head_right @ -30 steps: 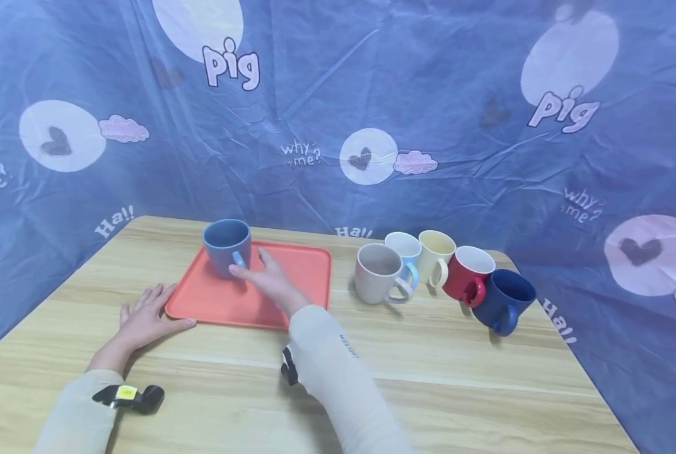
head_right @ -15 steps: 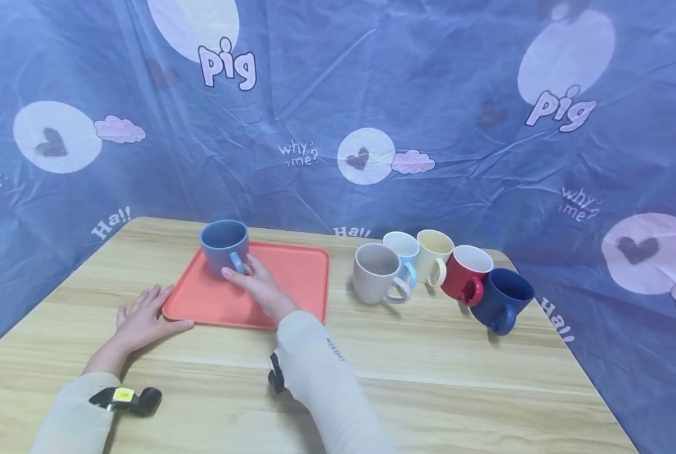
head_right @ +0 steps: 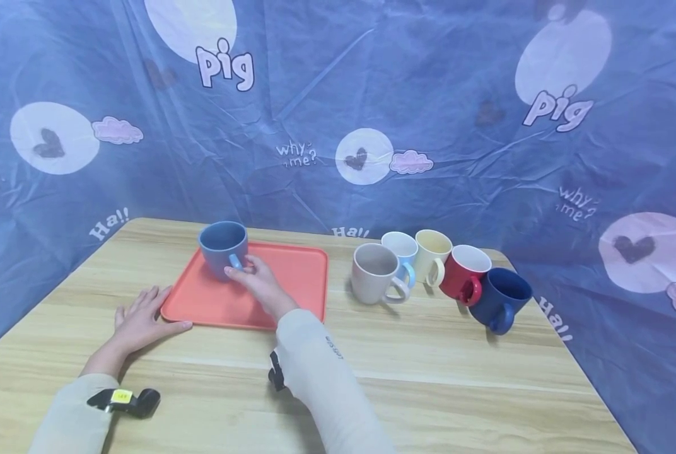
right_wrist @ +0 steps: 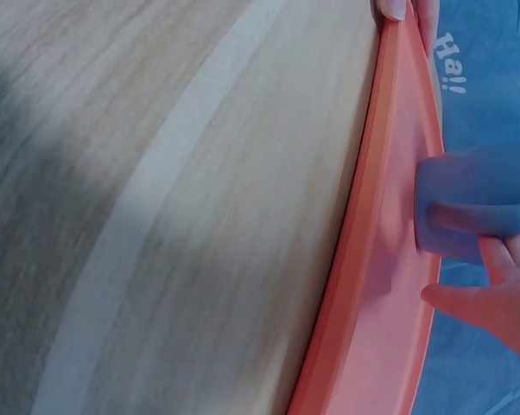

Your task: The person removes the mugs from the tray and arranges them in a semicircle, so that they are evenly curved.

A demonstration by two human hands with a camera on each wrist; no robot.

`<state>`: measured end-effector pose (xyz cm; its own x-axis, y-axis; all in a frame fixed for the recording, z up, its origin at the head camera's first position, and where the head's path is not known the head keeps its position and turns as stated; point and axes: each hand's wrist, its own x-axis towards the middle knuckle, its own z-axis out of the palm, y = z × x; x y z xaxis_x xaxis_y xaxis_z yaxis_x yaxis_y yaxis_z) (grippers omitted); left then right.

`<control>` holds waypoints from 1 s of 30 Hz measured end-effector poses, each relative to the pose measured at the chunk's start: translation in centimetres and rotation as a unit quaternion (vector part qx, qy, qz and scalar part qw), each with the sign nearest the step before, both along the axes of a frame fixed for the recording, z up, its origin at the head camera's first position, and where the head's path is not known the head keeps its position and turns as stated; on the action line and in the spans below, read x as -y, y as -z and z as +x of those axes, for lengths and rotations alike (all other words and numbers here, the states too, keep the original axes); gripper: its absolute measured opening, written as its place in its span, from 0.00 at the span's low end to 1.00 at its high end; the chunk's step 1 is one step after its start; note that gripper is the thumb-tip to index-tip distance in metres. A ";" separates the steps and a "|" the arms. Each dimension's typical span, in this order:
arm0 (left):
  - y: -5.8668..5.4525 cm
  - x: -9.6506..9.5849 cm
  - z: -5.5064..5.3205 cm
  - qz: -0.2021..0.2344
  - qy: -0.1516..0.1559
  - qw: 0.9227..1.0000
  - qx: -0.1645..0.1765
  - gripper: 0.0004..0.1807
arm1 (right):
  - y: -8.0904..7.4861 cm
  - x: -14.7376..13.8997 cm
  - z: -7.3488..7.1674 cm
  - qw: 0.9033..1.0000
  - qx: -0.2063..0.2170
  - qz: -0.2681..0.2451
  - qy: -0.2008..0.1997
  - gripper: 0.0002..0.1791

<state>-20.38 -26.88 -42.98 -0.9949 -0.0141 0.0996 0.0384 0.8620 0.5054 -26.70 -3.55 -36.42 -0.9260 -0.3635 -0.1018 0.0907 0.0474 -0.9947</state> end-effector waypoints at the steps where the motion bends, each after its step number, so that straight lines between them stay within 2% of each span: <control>1: 0.0 0.0 0.0 0.001 0.000 1.000 0.000 0.57 | 0.1 0.0 0.0 1.000 -0.004 0.002 0.006 0.34; 7: 0.0 0.0 0.0 -0.001 0.002 1.000 -0.002 0.57 | 0.7 0.3 0.2 0.998 -0.020 0.006 0.059 0.27; 8: 0.0 0.1 0.0 -0.002 0.002 1.000 -0.003 0.57 | 1.5 0.3 -0.2 0.997 -0.034 0.000 0.068 0.26; 11: 0.1 0.1 0.0 -0.003 0.003 1.000 -0.004 0.57 | 2.0 0.1 0.0 0.995 -0.054 -0.019 0.087 0.24; 14: 0.1 0.1 0.1 -0.002 0.005 1.000 -0.005 0.56 | 2.2 -0.2 0.3 0.992 -0.048 -0.036 0.110 0.24; 15: 0.1 0.1 0.1 -0.001 0.005 1.000 -0.006 0.56 | 1.6 -0.4 0.8 0.991 -0.035 -0.044 0.118 0.23; 18: 0.1 0.1 0.0 -0.001 0.006 1.000 -0.005 0.56 | 1.7 -0.5 1.0 0.986 -0.024 -0.069 0.148 0.20; 21: 0.2 0.1 0.0 0.000 0.004 1.000 -0.004 0.57 | 2.2 -0.6 1.0 0.980 -0.041 -0.099 0.169 0.17; 30: 0.1 0.0 0.0 0.000 0.002 1.000 -0.005 0.57 | 3.5 -1.1 1.5 0.967 -0.100 -0.139 0.191 0.12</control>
